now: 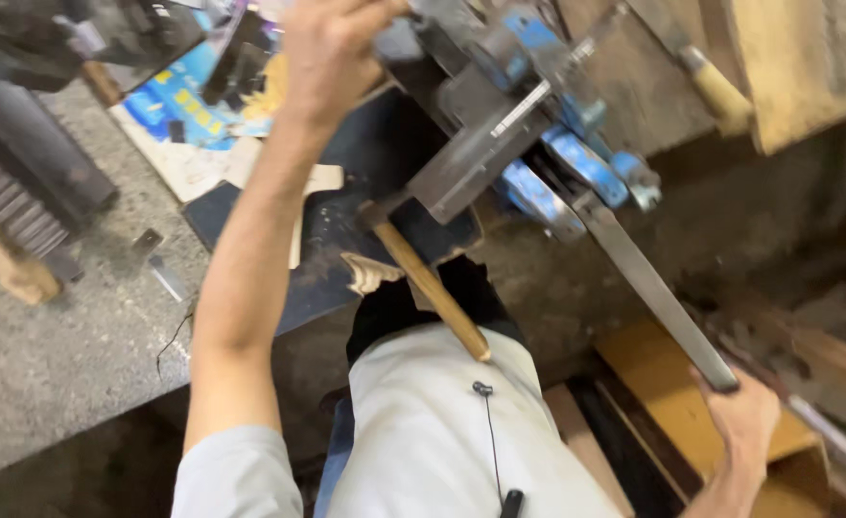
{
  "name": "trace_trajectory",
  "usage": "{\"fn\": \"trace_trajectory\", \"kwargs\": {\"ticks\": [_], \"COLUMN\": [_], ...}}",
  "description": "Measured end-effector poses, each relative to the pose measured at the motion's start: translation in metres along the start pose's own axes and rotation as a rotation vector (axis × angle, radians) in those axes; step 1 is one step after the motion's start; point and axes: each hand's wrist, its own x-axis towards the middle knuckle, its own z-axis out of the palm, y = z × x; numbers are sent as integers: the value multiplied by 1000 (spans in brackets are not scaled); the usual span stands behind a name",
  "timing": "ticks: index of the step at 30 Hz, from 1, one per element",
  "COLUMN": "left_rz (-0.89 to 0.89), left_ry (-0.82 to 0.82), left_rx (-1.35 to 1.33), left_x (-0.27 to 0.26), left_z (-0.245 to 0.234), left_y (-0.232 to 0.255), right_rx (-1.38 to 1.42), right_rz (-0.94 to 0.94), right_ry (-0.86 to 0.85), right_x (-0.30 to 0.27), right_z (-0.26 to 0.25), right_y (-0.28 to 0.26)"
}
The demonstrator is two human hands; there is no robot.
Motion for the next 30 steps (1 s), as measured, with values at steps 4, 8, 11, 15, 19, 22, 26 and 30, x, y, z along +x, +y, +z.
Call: {"fn": "trace_trajectory", "kwargs": {"ticks": [4,8,11,15,19,22,26,30], "left_rz": [85,176,215,343,174,-187,-786,-714], "left_ry": [76,73,-22,-59,-103,-3,316,582], "left_rx": [33,83,69,2,-236,-637,-1524,-2076], "left_x": [20,22,11,-9,-44,-90,-143,-162], "left_z": [-47,-101,-144,-192,-228,-233,-201,-174], "left_y": [20,54,76,103,112,102,91,87], "right_rx": [67,195,211,35,83,365,-49,2], "right_rz": [-49,-501,-869,-1247,-1402,-1269,-1074,-706], "right_ry": [-31,320,529,713,765,528,322,185], "right_x": [-6,-23,-35,-59,-84,-98,-114,-108], "right_z": [-33,-68,-100,-147,-154,-113,-2,71], "right_y": [-87,-223,-327,-426,-462,-454,-450,-432]}}
